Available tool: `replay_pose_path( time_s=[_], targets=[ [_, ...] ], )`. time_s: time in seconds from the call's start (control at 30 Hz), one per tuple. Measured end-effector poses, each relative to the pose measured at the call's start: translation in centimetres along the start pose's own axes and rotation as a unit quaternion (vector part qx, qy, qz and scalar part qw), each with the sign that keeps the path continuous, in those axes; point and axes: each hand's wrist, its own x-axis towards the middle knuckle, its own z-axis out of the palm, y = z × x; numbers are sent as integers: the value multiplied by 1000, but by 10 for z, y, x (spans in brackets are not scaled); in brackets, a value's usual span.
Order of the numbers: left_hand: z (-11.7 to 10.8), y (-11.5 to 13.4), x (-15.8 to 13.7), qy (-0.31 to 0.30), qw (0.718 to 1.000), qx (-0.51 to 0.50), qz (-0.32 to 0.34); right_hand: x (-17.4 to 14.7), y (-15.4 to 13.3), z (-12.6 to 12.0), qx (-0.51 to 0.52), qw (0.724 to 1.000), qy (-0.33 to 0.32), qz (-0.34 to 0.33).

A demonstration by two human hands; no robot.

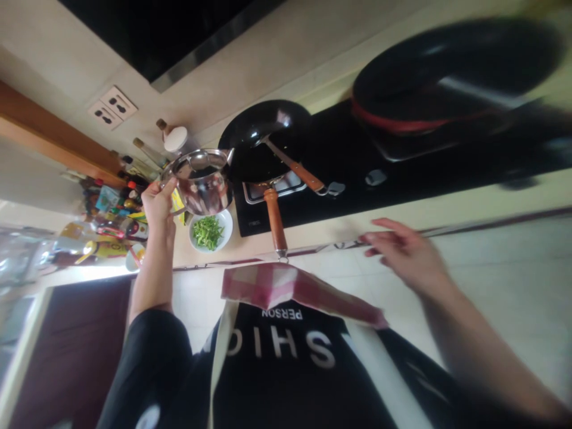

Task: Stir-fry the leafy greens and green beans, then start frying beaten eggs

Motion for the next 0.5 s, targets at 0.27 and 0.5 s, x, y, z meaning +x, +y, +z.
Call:
replay_pose_path(
  time_s=[0.27, 0.5],
  targets=[
    [-33, -18, -51, 117, 989, -85, -24, 49, -22, 124, 266, 882, -355, 156],
    [-85, -22, -95, 207, 969, -138, -1, 36, -42, 165, 275, 910, -284, 126]
  ],
)
